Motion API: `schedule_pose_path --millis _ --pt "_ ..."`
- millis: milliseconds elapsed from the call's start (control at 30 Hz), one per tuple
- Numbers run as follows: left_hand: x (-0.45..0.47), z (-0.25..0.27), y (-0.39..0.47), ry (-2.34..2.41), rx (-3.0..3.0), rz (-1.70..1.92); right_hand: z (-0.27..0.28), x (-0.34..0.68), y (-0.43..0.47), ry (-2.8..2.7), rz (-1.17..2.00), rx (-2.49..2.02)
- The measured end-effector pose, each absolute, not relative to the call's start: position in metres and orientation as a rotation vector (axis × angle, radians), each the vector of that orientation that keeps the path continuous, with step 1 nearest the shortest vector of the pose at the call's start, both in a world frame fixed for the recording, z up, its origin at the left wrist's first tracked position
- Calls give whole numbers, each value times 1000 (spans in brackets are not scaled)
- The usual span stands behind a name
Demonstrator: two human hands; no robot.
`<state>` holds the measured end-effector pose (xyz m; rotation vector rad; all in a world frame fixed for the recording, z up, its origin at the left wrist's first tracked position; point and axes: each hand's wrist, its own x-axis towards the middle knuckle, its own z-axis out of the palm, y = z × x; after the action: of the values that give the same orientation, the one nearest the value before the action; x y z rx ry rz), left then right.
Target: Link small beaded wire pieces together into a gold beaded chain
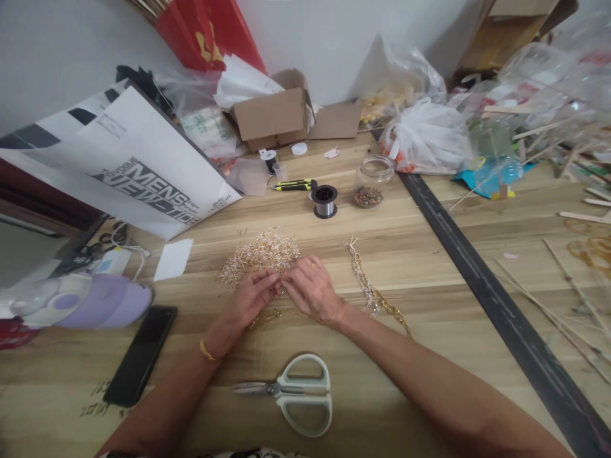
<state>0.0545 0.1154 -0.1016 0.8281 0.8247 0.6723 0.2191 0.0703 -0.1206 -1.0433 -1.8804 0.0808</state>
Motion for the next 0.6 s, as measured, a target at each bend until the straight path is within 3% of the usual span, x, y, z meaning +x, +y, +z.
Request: schedule_pose_path --millis 600 --pt "54 -102 115 798 790 654 -119 219 70 -1823 111 -1024"
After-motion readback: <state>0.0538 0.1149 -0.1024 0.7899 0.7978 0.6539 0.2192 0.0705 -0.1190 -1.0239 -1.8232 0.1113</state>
